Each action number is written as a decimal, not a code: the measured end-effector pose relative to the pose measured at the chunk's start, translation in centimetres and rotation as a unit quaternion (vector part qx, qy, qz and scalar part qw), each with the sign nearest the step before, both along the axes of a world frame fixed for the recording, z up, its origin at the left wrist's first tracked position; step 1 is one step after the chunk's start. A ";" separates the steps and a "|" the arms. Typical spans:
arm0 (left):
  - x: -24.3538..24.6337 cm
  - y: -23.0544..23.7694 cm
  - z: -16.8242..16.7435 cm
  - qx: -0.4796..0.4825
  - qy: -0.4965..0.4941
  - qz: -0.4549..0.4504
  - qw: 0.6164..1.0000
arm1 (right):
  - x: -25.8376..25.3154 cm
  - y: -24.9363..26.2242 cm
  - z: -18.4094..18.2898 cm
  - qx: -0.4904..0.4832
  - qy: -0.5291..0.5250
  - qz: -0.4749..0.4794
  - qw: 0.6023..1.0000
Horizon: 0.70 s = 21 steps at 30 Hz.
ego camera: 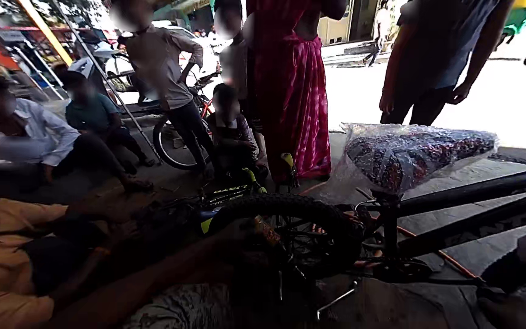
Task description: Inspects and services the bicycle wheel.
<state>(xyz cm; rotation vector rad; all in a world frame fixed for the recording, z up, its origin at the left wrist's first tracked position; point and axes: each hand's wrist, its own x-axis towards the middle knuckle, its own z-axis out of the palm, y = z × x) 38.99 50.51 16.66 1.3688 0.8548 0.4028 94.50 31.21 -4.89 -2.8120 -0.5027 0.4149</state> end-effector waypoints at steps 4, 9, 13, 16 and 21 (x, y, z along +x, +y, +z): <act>-1.2 -0.8 4.1 0.048 -0.063 0.050 0.996 | 0.0 -0.4 4.2 0.076 0.045 0.098 0.991; -1.8 2.6 6.7 0.107 -0.330 0.227 0.910 | -9.0 1.6 10.4 0.183 0.309 0.202 0.911; -2.4 6.1 6.0 0.132 -0.316 0.311 0.887 | -17.7 4.8 3.0 0.170 0.459 0.240 0.838; -1.7 6.8 5.6 0.159 -0.300 0.332 0.880 | -18.3 4.5 -6.2 0.084 0.395 0.216 0.889; -1.5 7.4 4.5 0.166 -0.280 0.261 0.909 | -7.7 0.0 -6.1 0.011 0.111 0.051 0.992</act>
